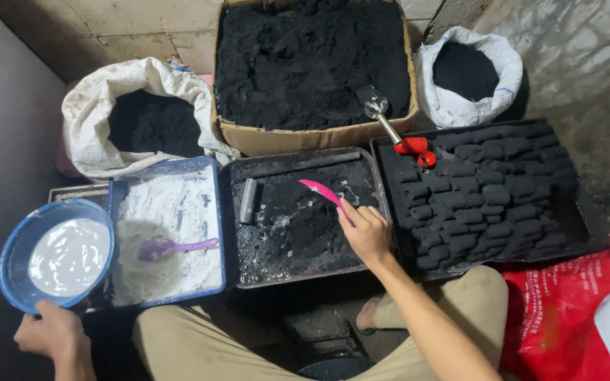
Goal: The person scoops a white liquid from a blue bowl using a pink spoon and pours it onto a tray of black powder. They then use both hands to mix the liquid into the powder, kneading and pressing the mixture to combine the ingredients.
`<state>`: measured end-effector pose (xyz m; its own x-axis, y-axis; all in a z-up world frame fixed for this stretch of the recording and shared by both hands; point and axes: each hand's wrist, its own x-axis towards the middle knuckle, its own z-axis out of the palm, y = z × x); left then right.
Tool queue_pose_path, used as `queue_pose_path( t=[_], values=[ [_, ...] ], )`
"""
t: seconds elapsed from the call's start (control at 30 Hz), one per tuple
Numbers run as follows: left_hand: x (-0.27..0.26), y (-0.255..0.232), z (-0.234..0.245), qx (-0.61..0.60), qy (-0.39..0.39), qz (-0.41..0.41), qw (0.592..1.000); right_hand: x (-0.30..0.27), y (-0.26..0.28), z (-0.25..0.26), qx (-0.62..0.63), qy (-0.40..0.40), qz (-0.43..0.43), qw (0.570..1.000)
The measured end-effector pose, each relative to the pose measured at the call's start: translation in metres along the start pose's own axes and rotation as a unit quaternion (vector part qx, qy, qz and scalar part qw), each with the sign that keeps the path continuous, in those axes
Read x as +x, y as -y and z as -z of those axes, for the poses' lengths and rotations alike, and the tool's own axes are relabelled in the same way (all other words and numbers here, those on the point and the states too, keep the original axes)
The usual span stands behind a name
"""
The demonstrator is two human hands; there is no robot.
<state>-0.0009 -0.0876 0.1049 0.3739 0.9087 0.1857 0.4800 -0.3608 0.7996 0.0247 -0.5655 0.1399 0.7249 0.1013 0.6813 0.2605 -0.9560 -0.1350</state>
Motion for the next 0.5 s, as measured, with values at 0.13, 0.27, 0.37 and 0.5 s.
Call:
queue_pose_path(
  t=[0.13,0.27,0.37,0.5],
  values=[
    [-0.006,0.007,-0.007,0.049,0.011,-0.145,0.988,0.021,0.033,0.004,0.121,0.047,-0.139,0.982],
    [-0.029,0.007,-0.019,0.036,0.048,-0.185,0.981,0.052,0.074,0.014,0.274,0.118,-0.227,0.927],
    [-0.064,-0.034,-0.012,-0.002,0.146,-0.114,0.983,0.061,0.098,0.014,0.347,0.196,-0.265,0.878],
    [-0.1,-0.062,-0.013,0.001,0.204,-0.079,0.976,0.067,0.119,0.011,0.349,0.227,-0.243,0.876]
  ],
)
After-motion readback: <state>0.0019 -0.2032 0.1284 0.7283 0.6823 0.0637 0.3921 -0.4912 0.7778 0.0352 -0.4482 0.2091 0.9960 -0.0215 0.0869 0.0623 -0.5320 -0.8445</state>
